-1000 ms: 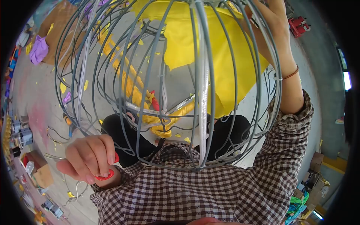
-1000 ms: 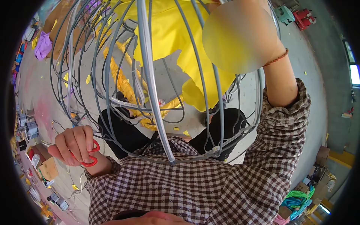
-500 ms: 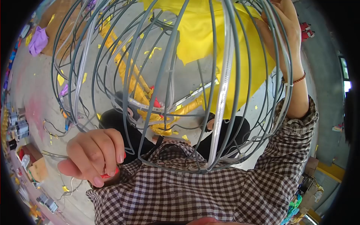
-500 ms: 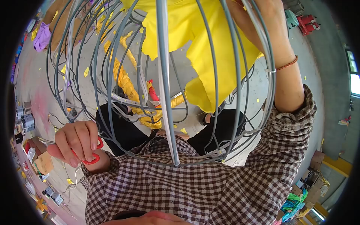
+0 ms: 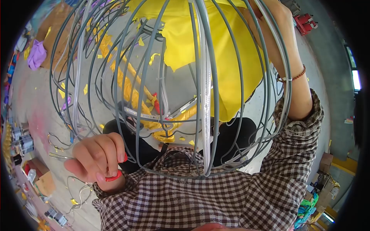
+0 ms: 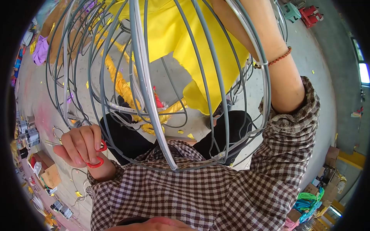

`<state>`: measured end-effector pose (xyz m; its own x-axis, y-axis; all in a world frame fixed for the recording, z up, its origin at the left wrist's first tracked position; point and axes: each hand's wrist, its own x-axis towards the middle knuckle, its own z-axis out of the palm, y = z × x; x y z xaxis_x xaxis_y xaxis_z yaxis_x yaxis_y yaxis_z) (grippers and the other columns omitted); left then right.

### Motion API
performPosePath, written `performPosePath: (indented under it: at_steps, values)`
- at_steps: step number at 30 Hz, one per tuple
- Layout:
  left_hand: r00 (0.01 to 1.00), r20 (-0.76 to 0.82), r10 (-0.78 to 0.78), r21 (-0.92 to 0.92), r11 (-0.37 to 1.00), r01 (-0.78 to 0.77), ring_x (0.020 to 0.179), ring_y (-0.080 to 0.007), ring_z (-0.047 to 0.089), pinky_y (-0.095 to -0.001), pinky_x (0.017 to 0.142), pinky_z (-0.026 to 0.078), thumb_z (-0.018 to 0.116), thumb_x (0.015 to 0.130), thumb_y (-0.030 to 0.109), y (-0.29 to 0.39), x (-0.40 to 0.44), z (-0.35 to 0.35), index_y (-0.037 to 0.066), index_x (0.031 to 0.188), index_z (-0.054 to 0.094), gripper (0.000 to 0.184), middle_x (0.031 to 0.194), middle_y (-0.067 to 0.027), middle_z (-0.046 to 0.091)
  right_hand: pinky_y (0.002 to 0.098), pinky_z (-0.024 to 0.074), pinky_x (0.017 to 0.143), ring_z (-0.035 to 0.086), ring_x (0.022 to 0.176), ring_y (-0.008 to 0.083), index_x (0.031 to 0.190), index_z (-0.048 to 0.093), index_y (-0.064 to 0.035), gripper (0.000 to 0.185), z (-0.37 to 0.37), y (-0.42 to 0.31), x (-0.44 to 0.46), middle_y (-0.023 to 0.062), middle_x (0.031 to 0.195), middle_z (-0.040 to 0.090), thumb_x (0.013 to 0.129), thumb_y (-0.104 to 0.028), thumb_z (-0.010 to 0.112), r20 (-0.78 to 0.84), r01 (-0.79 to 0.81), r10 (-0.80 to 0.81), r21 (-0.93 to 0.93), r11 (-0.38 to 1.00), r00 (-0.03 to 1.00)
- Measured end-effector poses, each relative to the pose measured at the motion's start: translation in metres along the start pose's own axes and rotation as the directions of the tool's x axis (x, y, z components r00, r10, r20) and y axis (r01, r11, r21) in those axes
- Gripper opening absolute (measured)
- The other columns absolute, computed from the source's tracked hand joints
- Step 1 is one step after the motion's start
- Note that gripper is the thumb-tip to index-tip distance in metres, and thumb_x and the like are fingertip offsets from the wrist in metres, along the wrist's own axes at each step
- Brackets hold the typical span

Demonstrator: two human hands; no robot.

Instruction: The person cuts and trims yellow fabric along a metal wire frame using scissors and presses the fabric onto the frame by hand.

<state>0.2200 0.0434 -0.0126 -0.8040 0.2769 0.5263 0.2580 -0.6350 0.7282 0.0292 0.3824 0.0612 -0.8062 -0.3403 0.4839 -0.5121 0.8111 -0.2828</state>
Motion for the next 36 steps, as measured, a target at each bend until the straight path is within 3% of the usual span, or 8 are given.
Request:
performPosePath:
  at_steps: [3,8,13,24,28,33,36]
  values:
    - [1.000,-0.006,0.003,-0.004,1.000,-0.003,0.049,-0.0098,0.058,-0.0274,0.066,0.046,0.035,0.109,0.044,-0.001,-0.001,-0.001,0.017,0.078,0.063,0.050,0.048,0.0048,0.054,0.0345,0.0452,0.062,0.050,0.066,0.0258,0.077,0.058,0.0018,0.009,0.003,0.000,0.006,0.0130,0.078,0.055,0.080,-0.004,0.063,-0.047,0.003,-0.002,0.018,1.000,0.999]
    - [0.999,-0.031,0.028,-0.054,0.998,-0.030,0.043,-0.0115,0.054,-0.0288,0.061,0.045,0.038,0.108,0.049,-0.004,-0.005,-0.002,0.015,0.074,0.060,0.053,0.047,0.0046,0.052,0.0361,0.0469,0.064,0.054,0.066,0.0285,0.075,0.057,0.0018,0.008,-0.001,-0.001,0.009,0.0155,0.075,0.057,0.079,-0.004,0.062,0.041,0.018,-0.024,0.139,0.990,0.999]
    - [0.999,-0.032,0.011,-0.063,0.998,-0.013,0.043,-0.0114,0.054,-0.0288,0.061,0.045,0.038,0.108,0.049,-0.004,-0.005,-0.001,0.015,0.074,0.060,0.052,0.046,0.0047,0.051,0.0363,0.0471,0.064,0.055,0.067,0.0290,0.073,0.056,0.0011,0.012,0.001,0.003,0.009,0.0158,0.077,0.056,0.081,-0.005,0.062,-0.041,0.152,-0.149,0.092,0.984,0.988]
    - [1.000,0.000,0.020,-0.123,0.992,-0.020,0.044,-0.0116,0.052,-0.0308,0.064,0.048,0.037,0.108,0.049,-0.007,-0.007,-0.009,0.013,0.075,0.061,0.054,0.047,0.0052,0.051,0.0396,0.0475,0.065,0.056,0.067,0.0293,0.091,0.055,-0.0002,0.014,0.011,0.013,0.017,0.0133,0.084,0.057,0.084,-0.008,0.064,-0.012,0.016,-0.019,-0.187,0.982,1.000]
    - [0.999,-0.015,0.041,-0.154,0.987,-0.043,0.046,-0.0116,0.052,-0.0319,0.065,0.048,0.036,0.108,0.049,-0.010,-0.009,-0.013,0.012,0.075,0.062,0.056,0.048,0.0054,0.052,0.0271,0.0513,0.080,0.063,0.087,0.0172,0.102,0.068,-0.0050,0.020,0.007,0.004,0.010,0.0084,0.101,0.069,0.085,-0.014,0.074,-0.068,-0.032,0.015,-0.250,0.968,0.998]
    - [0.996,-0.075,0.048,-0.213,0.975,-0.063,0.048,-0.0111,0.053,-0.0322,0.066,0.048,0.035,0.108,0.049,-0.011,-0.011,-0.008,0.010,0.077,0.064,0.057,0.048,0.0058,0.051,0.0233,0.0472,0.066,0.059,0.071,0.0119,0.105,0.068,-0.0029,0.019,0.009,-0.021,0.017,0.0058,0.079,0.068,0.089,-0.012,0.072,-0.056,-0.019,0.000,-0.342,0.940,0.998]
    - [0.995,-0.088,0.047,-0.227,0.972,-0.066,0.048,-0.0109,0.052,-0.0320,0.066,0.048,0.035,0.108,0.049,-0.010,-0.011,-0.007,0.010,0.077,0.065,0.058,0.047,0.0061,0.049,0.0235,0.0454,0.065,0.059,0.071,0.0126,0.107,0.068,-0.0038,0.021,0.009,-0.013,0.014,0.0054,0.084,0.069,0.089,-0.012,0.073,-0.069,-0.003,-0.020,-0.325,0.946,0.997]
